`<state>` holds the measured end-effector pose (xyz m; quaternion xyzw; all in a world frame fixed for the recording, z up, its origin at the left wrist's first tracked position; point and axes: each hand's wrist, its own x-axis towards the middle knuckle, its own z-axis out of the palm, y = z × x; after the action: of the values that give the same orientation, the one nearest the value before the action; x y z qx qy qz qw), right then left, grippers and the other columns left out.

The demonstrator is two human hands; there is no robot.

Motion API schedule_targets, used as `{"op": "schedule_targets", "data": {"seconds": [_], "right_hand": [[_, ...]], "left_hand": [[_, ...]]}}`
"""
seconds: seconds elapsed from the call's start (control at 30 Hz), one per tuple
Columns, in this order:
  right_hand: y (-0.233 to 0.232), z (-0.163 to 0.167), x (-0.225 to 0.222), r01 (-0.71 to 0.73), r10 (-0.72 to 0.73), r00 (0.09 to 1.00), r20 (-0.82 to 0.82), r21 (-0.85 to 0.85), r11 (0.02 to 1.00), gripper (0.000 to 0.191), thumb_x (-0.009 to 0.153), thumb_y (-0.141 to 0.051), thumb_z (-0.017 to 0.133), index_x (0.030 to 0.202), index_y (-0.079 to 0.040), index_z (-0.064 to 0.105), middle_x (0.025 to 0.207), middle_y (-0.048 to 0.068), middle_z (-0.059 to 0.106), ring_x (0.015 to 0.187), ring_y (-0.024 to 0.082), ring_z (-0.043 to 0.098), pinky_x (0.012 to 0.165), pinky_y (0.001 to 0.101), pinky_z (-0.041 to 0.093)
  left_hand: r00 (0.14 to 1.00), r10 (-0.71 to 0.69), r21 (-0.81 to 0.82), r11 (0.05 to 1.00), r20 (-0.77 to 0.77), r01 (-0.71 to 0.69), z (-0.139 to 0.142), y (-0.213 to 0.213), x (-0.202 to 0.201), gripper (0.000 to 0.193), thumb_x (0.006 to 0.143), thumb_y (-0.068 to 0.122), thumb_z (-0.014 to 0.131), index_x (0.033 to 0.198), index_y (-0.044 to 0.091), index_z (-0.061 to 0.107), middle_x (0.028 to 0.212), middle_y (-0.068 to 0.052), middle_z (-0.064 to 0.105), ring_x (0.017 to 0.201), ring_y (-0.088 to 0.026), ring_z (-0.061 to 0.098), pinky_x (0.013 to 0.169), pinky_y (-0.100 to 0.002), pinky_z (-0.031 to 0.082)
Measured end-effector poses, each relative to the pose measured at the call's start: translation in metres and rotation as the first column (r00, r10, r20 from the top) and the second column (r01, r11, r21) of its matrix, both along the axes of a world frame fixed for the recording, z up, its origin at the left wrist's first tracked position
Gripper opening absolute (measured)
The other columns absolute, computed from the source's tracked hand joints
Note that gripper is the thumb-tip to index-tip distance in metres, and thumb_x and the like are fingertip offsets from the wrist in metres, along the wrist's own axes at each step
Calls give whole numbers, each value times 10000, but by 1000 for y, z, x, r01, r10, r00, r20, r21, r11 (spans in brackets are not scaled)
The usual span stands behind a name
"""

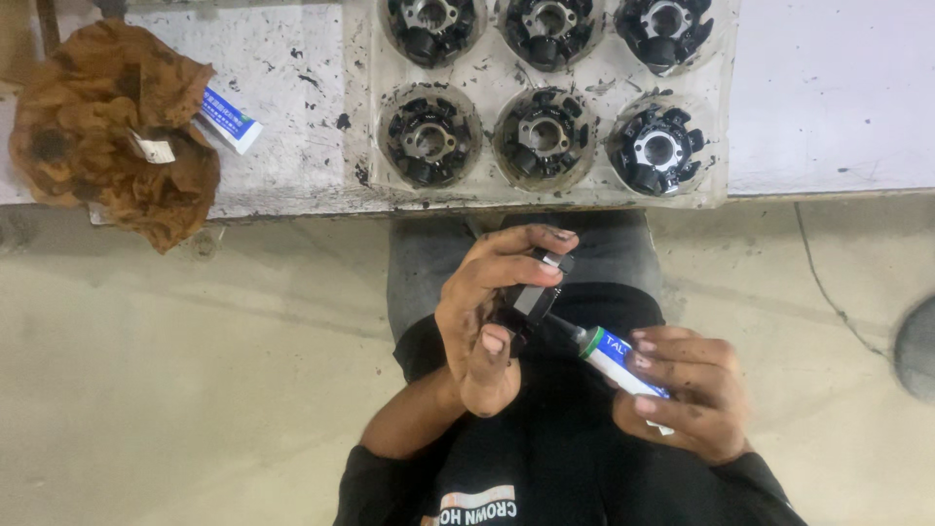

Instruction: The person picks up a rotor hub from a tray, applies adhesive from a tube onto the hub's surface, and places the hub back into the tray, repeating this for multiple hubs. They occasionally wipe the tube nozzle with a cloth and reposition the tray.

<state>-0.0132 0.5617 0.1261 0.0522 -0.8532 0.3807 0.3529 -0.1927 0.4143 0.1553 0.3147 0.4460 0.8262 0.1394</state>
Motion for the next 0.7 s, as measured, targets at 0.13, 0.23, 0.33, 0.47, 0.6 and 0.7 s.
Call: {"op": "schedule_targets", "data": {"seconds": [0.13, 0.23, 0.33, 0.47, 0.6, 0.7], "right_hand": [[4, 1, -2, 2, -2, 998, -58, 10, 1000, 455, 710, -21, 903, 1037, -185, 633, 1052, 65, 644, 1068, 243, 665, 895, 470, 663], [6, -1, 1, -21, 21, 999, -40, -4, 1000, 441, 701, -61, 912, 1037, -187, 656, 1060, 75, 650, 1081, 253, 658, 901, 473, 656], [7, -3, 3, -25, 25, 999, -40, 13, 1000, 429, 723, -74, 913, 1053, -163, 654, 1087, 81, 652, 1103, 254, 654, 899, 458, 665], [10, -4, 5, -28, 29, 999, -45, 27, 999, 412, 740, -72, 913, 1054, -154, 659, 1104, 77, 648, 1122, 245, 653, 912, 454, 668], [17, -4, 9, -90, 91, 996, -23, 33, 995, 432, 712, -142, 922, 1058, -131, 663, 1092, 102, 648, 1107, 263, 647, 897, 462, 658], [16, -11, 12, -83, 85, 994, -64, 35, 996, 426, 745, -113, 928, 1074, -127, 658, 1104, 108, 642, 1122, 267, 646, 911, 464, 662]], "left_hand": [[999, -32, -3, 999, 37, 32, -3, 1, 3, 564, 1127, 491, 476, 1276, -37, 610, 1294, -253, 610, 1252, -305, 642, 1045, -383, 503], [995, -53, 9, 999, 80, 53, -4, 3, 6, 568, 1134, 500, 470, 1290, -30, 603, 1304, -246, 605, 1260, -296, 634, 1046, -375, 494], [992, -62, 24, 998, 111, 60, -5, 3, 7, 570, 1143, 504, 464, 1281, -32, 600, 1307, -241, 604, 1249, -287, 622, 1061, -379, 486], [986, -92, 44, 995, 142, 87, -7, 5, 9, 557, 1159, 494, 459, 1302, -29, 585, 1322, -226, 588, 1244, -275, 590, 1106, -392, 469], [976, -116, 72, 992, 184, 104, -7, 6, 11, 538, 1160, 486, 470, 1294, -25, 569, 1335, -226, 576, 1250, -278, 584, 1090, -394, 475], [972, -118, 81, 991, 203, 103, -8, 6, 12, 530, 1156, 485, 476, 1312, -14, 563, 1331, -228, 574, 1245, -286, 588, 1054, -391, 491]]}}
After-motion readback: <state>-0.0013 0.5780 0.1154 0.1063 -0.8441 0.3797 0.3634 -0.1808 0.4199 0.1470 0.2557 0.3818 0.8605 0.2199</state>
